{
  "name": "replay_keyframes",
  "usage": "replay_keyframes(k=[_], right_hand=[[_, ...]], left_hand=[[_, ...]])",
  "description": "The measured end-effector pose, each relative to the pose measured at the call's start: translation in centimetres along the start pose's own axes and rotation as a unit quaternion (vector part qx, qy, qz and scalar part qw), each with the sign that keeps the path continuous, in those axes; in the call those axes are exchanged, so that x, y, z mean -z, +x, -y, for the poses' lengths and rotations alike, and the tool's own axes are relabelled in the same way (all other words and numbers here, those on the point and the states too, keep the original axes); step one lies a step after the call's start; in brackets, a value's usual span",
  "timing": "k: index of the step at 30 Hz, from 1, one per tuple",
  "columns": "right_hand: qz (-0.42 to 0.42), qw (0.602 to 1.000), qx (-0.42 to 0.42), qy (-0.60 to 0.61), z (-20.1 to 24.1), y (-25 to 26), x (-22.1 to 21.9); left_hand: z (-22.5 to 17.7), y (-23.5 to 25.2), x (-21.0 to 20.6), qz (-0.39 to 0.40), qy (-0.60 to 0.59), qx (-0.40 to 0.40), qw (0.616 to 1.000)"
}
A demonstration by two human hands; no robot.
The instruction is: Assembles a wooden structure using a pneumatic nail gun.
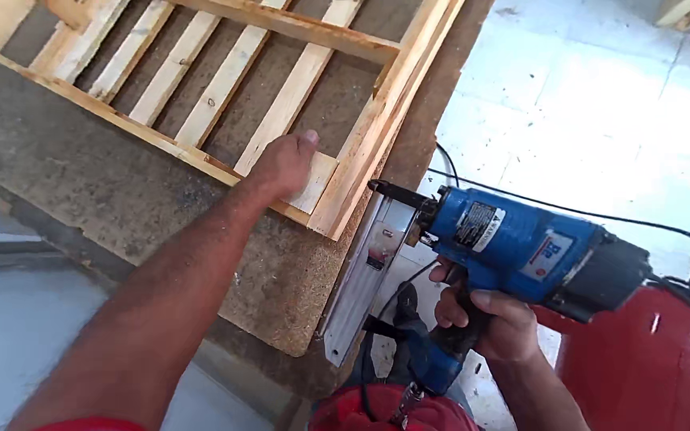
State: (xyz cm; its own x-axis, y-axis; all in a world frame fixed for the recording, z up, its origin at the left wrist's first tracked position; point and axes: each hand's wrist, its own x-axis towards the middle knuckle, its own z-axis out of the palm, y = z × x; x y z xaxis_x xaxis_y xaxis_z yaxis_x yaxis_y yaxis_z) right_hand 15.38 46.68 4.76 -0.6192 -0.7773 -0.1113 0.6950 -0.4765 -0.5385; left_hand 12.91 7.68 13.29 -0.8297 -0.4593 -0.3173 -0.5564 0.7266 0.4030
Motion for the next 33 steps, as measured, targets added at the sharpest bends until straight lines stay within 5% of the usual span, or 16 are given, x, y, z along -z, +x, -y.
replay_keyframes(k=[33], right_hand=[[0.049,0.998,-0.038,0.009,-6.2,-0.1,-0.2]], left_hand=[[-0.5,0.7,-0.6,-0.011,0.020,0.043,0.999]])
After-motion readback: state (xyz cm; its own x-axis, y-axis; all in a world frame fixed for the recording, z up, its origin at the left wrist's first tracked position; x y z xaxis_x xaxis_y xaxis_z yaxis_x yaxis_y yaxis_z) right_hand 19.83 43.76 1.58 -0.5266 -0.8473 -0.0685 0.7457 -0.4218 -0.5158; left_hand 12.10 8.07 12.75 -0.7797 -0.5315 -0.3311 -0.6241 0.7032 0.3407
